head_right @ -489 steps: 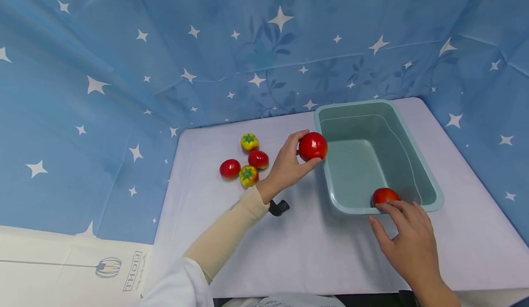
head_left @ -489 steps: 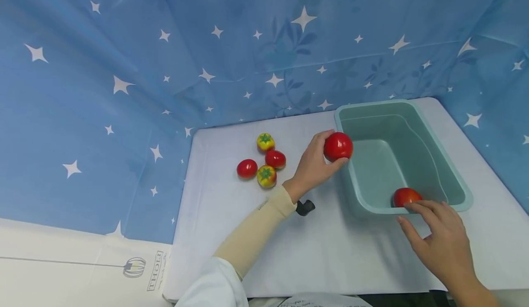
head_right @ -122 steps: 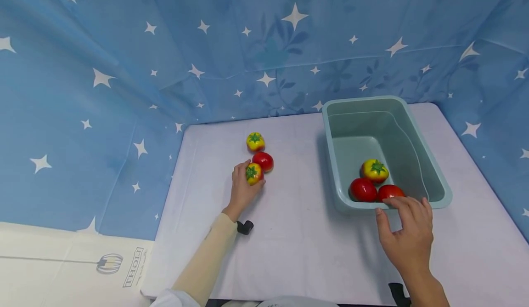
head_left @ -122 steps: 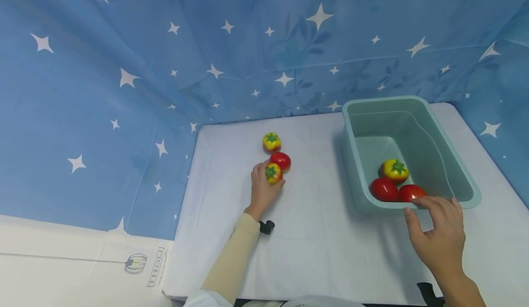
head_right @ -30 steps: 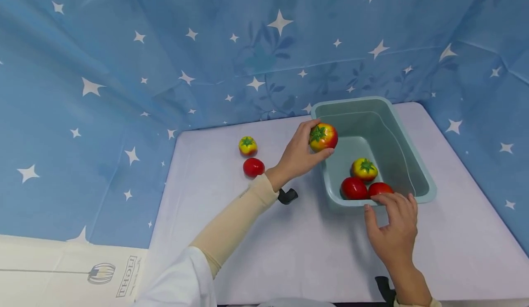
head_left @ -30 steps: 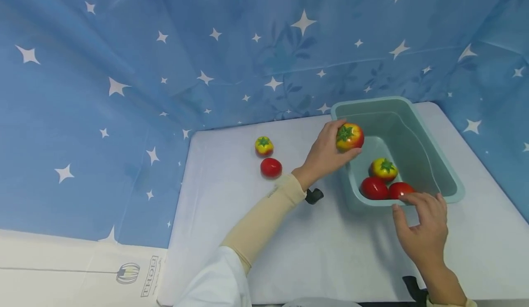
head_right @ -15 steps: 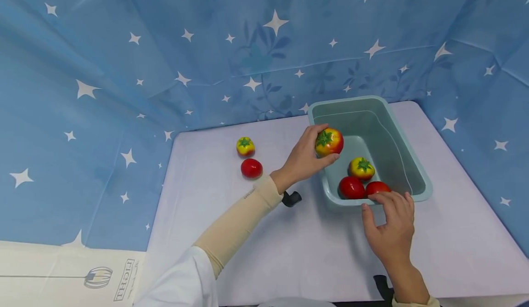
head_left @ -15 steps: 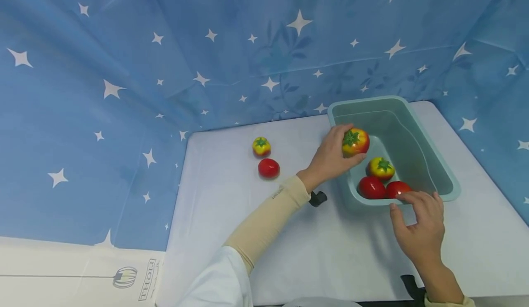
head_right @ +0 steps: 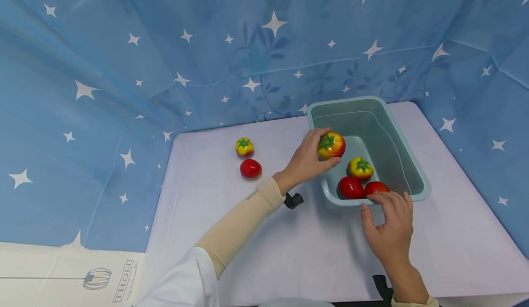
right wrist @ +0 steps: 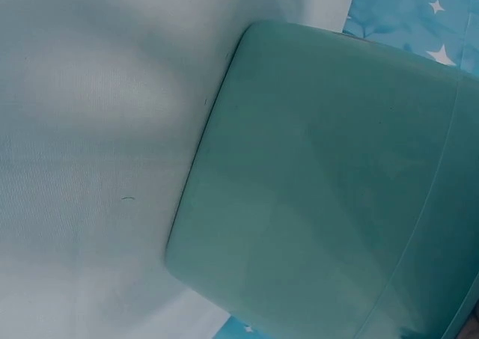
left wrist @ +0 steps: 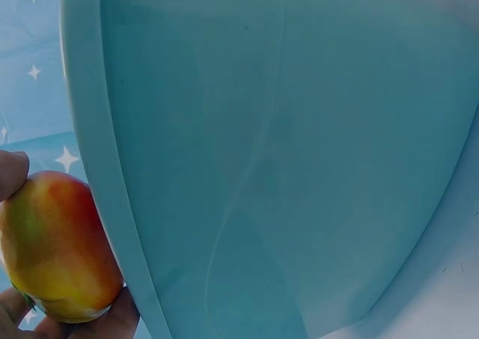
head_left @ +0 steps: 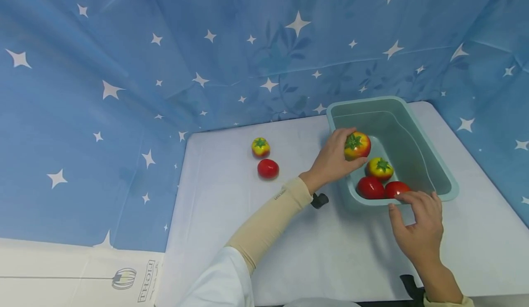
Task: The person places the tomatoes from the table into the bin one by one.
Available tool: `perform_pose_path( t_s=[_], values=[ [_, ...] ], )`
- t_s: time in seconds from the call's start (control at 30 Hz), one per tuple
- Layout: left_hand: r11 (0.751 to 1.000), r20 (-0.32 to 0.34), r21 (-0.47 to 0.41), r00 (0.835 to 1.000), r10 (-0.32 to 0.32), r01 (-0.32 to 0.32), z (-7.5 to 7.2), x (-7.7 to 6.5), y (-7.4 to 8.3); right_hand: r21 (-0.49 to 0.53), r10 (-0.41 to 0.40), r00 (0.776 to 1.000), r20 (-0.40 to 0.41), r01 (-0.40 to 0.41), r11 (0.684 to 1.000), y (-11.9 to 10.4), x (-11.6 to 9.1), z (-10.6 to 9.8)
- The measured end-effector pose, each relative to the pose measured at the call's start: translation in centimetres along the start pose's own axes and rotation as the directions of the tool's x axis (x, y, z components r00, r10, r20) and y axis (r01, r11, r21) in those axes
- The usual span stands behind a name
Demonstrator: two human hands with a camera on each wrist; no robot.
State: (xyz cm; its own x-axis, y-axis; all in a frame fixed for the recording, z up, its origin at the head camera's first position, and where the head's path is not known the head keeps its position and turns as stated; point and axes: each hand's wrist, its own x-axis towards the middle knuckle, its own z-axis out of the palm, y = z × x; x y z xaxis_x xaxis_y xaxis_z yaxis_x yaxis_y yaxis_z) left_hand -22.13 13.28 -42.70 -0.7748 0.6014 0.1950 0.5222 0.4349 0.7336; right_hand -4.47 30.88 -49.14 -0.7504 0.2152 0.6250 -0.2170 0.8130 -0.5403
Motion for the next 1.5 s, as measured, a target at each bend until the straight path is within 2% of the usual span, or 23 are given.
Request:
perform_pose_path(
  t_s=[0.53,0.93,1.23,1.5],
  values=[
    [0.999,0.015,0.032,1.0,-0.021,0.021,1.2,1.0,0.1,0.039,-0.005,0.998,-0.064,0.008,0.999,-0.3,0.0,0.3],
    [0.999,0.022,0.041,1.0,-0.018,0.017,1.3,2.2,0.0,0.055,0.013,0.996,-0.093,-0.008,0.998,-0.2,0.0,0.6],
    [0.997,0.043,0.078,0.999,-0.021,0.017,0.9,2.1,-0.3,0.042,-0.006,0.996,-0.089,0.01,0.999,-0.1,-0.1,0.7],
    [0.997,0.029,0.074,0.999,-0.023,0.021,0.4,1.6,-1.0,0.039,-0.005,0.995,-0.097,0.008,0.999,0.0,-0.2,1.0]
  ],
)
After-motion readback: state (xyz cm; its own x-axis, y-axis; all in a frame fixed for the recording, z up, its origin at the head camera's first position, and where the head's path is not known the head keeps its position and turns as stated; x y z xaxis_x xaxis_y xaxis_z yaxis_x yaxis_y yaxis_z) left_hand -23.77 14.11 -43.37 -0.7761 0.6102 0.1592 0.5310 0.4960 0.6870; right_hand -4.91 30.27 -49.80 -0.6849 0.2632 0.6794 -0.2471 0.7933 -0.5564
